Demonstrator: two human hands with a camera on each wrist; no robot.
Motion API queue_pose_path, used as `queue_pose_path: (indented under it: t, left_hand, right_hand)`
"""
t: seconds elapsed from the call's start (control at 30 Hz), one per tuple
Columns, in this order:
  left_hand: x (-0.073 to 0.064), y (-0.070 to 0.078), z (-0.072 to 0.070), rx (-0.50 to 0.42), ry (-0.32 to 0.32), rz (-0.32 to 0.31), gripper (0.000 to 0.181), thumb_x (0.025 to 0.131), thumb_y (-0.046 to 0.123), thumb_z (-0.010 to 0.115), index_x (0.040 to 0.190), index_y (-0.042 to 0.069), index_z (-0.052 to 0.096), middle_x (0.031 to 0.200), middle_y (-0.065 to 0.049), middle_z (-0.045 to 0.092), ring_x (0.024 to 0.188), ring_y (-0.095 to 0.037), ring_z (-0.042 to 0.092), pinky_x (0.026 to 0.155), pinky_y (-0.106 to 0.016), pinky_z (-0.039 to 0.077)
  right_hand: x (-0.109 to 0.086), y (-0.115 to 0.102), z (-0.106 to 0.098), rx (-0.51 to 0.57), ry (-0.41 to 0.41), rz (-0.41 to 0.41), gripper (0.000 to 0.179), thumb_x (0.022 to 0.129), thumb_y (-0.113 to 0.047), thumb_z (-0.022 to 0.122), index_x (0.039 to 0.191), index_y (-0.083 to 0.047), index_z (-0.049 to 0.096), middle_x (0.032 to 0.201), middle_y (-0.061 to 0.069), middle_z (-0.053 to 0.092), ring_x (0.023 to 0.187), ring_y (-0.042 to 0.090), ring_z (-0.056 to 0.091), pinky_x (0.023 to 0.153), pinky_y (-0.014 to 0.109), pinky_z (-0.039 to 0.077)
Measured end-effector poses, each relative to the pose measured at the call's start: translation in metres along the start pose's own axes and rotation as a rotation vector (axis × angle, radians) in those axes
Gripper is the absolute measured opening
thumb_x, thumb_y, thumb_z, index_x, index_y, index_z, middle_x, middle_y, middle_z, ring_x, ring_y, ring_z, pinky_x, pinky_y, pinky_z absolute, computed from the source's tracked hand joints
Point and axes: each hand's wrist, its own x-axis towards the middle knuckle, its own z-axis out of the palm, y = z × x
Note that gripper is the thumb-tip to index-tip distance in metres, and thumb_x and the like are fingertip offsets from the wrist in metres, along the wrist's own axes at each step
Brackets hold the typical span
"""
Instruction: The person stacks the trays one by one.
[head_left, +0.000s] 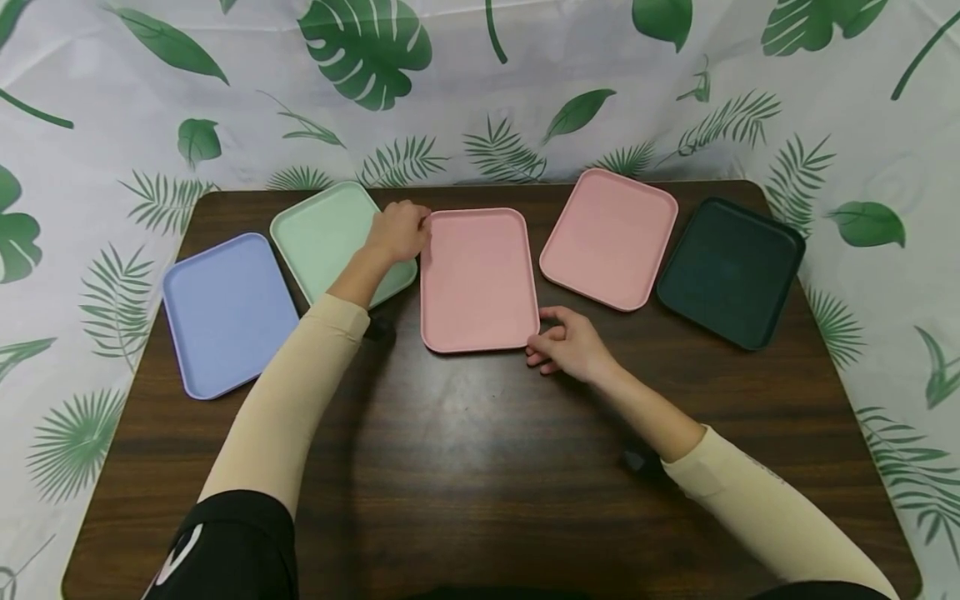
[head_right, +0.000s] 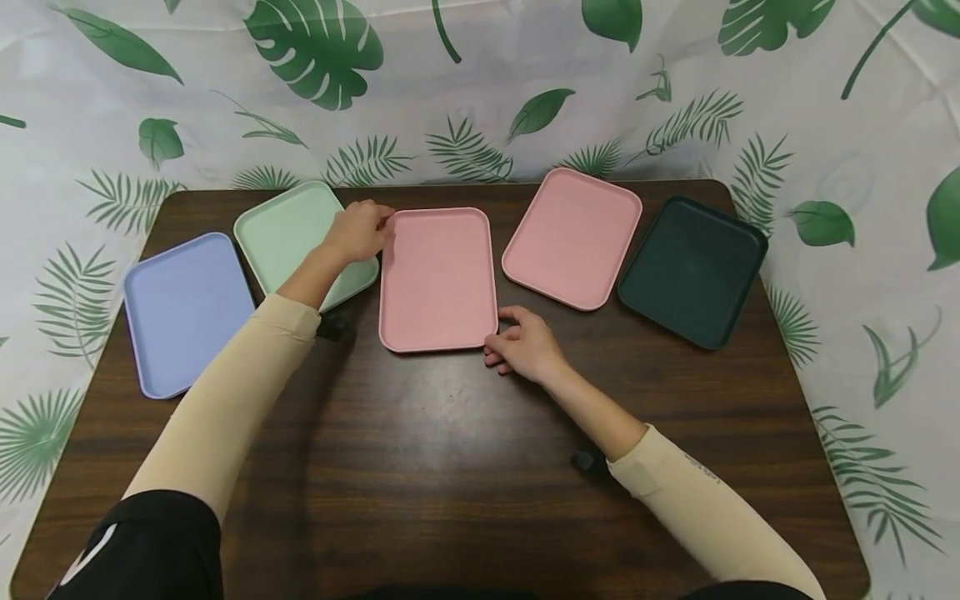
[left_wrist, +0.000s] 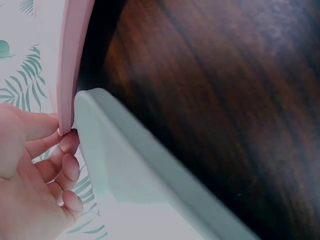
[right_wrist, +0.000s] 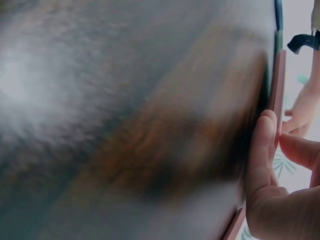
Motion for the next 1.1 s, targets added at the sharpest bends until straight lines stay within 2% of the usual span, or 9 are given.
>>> queue_pose_path:
  t: [0.3,0.57,0.93,1.1]
  left_hand:
    - [0.005,-0.002,-0.005,-0.012,0.015,0.003,0.028,0.101,0.016,0.042,0.075,0.009,0.051,0.078,-0.011,0.051,0.081,-0.032,0.056,0.070,-0.049,0.042]
    - [0.013,-0.003,-0.007,-0.032,-0.007,-0.013,0.028,0.103,0.017,0.038,0.082,0.009,0.054,0.080,-0.012,0.052,0.091,-0.035,0.058,0.077,-0.053,0.042]
    - [0.016,-0.007,-0.005,-0.044,-0.052,-0.033,0.029,0.104,0.019,0.037,0.081,0.009,0.052,0.082,-0.011,0.051,0.088,-0.032,0.056,0.076,-0.050,0.041]
    - [0.015,-0.008,-0.003,-0.057,-0.053,-0.028,0.028,0.105,0.021,0.038,0.094,0.009,0.061,0.088,-0.012,0.055,0.095,-0.034,0.057,0.078,-0.051,0.041]
  right_hand:
    - [0.005,-0.004,0.002,0.014,-0.005,-0.013,0.057,0.094,-0.004,0.064,0.144,0.004,0.036,0.093,0.024,0.070,0.076,0.026,0.072,0.061,0.034,0.057]
    - [0.013,-0.004,0.001,0.013,0.015,-0.016,0.057,0.094,-0.005,0.064,0.143,0.004,0.037,0.090,0.021,0.071,0.073,0.024,0.072,0.060,0.034,0.057]
    - [0.019,-0.002,0.001,0.022,0.020,-0.003,0.057,0.093,-0.004,0.064,0.143,0.004,0.037,0.088,0.020,0.070,0.070,0.021,0.072,0.058,0.033,0.057]
    - [0.019,-0.001,0.001,0.021,0.013,0.002,0.058,0.094,-0.004,0.064,0.144,0.005,0.036,0.089,0.021,0.070,0.071,0.021,0.072,0.058,0.032,0.057]
